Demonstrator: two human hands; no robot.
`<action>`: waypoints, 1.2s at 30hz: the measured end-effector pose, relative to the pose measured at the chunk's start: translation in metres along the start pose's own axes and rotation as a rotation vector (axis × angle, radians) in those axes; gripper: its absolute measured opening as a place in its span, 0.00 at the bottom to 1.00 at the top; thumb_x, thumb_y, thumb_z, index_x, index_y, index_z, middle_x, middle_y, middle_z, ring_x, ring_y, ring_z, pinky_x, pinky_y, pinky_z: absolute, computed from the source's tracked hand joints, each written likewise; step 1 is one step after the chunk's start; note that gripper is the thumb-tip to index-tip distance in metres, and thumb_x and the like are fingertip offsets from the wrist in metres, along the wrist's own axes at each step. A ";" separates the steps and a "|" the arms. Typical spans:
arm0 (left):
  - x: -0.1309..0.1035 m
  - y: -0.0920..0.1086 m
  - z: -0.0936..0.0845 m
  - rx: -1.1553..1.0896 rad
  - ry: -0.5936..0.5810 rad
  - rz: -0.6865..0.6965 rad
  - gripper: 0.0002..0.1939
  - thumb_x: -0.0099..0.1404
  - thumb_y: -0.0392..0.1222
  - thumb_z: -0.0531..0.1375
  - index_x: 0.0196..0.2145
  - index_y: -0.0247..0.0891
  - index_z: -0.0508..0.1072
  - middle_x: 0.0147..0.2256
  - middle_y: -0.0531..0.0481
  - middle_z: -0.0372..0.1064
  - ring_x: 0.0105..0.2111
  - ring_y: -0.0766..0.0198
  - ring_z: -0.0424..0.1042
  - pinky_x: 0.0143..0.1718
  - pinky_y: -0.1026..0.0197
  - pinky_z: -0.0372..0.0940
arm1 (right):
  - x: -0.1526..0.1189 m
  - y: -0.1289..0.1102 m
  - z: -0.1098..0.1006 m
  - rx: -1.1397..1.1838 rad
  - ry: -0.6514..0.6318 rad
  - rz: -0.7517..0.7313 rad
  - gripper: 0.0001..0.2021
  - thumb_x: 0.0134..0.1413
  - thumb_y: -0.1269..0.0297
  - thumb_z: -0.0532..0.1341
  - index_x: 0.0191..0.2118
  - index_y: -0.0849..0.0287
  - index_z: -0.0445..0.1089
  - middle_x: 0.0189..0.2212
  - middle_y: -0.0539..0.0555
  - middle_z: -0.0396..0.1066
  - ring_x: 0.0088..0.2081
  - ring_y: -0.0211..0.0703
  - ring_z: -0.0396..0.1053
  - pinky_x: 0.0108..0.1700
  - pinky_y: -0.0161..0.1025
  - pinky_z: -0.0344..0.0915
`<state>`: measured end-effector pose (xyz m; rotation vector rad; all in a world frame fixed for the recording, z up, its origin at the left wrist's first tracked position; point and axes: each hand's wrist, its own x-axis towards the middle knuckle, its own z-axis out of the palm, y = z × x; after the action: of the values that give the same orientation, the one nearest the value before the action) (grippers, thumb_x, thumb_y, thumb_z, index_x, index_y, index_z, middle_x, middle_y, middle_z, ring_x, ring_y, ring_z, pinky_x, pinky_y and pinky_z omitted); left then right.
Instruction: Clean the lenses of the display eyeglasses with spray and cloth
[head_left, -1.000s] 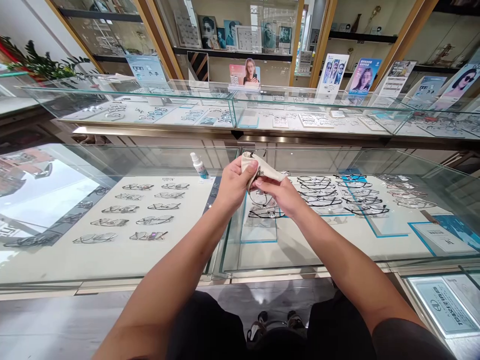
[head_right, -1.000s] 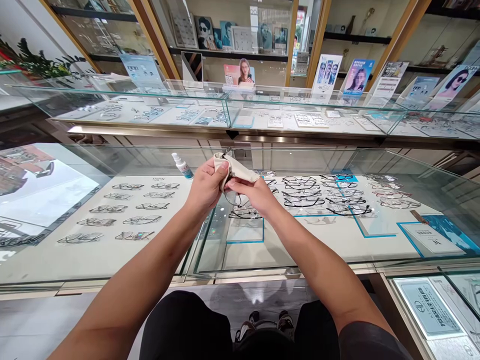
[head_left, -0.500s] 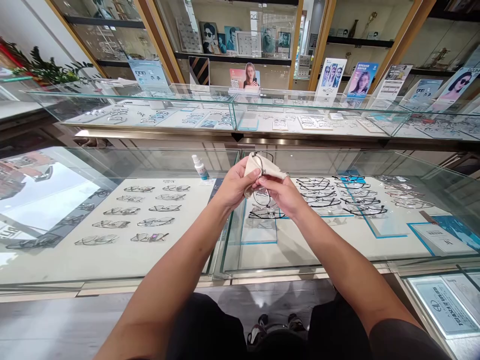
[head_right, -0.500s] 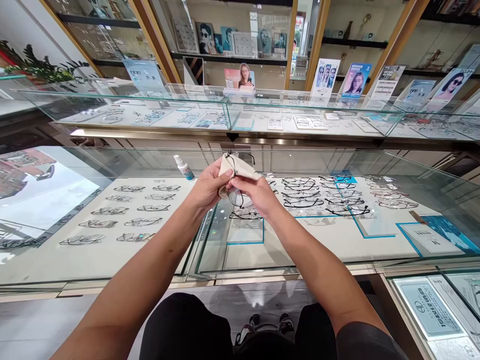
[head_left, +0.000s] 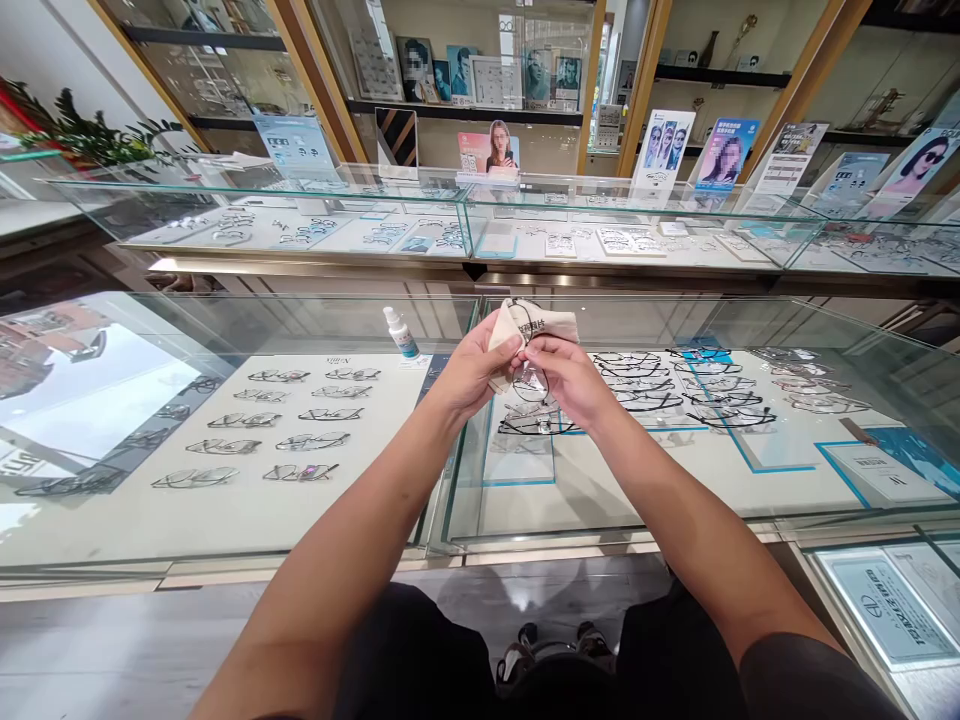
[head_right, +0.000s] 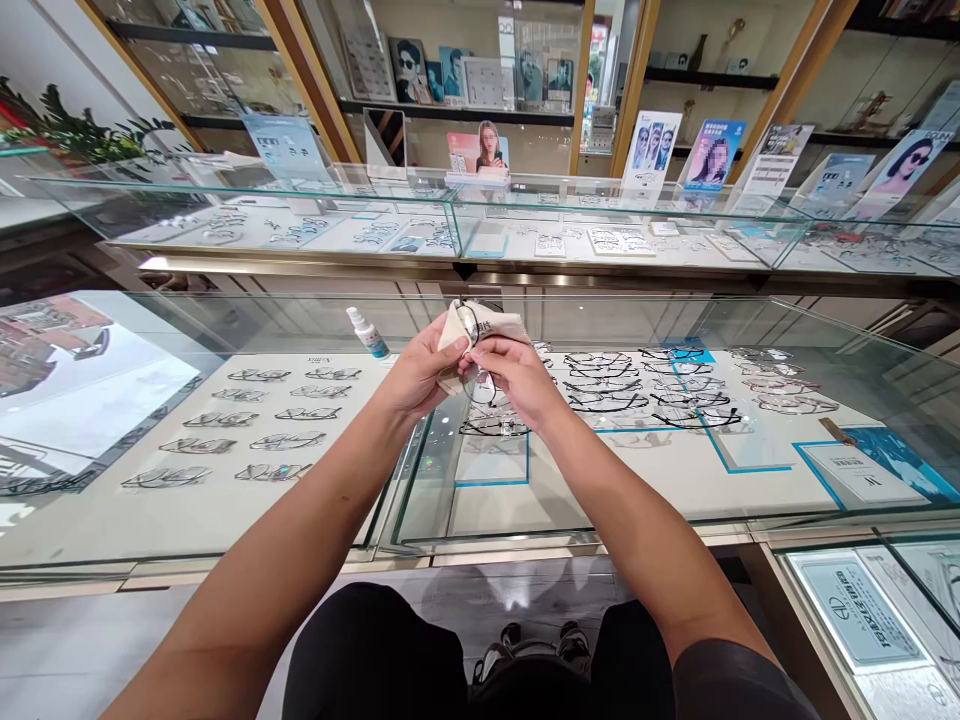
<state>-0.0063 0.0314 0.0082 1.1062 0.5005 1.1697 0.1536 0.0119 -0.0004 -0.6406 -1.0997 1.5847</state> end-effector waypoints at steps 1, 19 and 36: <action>0.000 0.000 0.002 0.010 0.009 0.004 0.27 0.54 0.48 0.80 0.46 0.38 0.76 0.28 0.56 0.71 0.22 0.73 0.65 0.26 0.68 0.65 | 0.000 0.002 0.001 -0.004 0.000 -0.001 0.16 0.43 0.51 0.79 0.31 0.57 0.80 0.31 0.53 0.80 0.37 0.43 0.75 0.41 0.40 0.68; 0.000 -0.001 0.004 0.061 0.041 0.093 0.26 0.55 0.51 0.80 0.43 0.38 0.75 0.27 0.56 0.70 0.21 0.74 0.64 0.24 0.70 0.62 | 0.003 0.007 0.001 0.001 -0.016 -0.050 0.16 0.44 0.50 0.79 0.31 0.56 0.81 0.29 0.51 0.79 0.35 0.41 0.74 0.40 0.39 0.68; 0.009 -0.012 -0.003 -0.020 0.186 0.157 0.26 0.64 0.63 0.72 0.43 0.37 0.79 0.34 0.49 0.80 0.34 0.61 0.80 0.41 0.58 0.76 | 0.002 -0.005 -0.007 0.073 0.060 -0.090 0.15 0.44 0.52 0.79 0.31 0.54 0.79 0.33 0.50 0.81 0.38 0.40 0.76 0.41 0.36 0.69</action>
<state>0.0001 0.0413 -0.0019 1.0388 0.5513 1.4206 0.1612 0.0164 0.0010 -0.5783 -1.0081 1.5126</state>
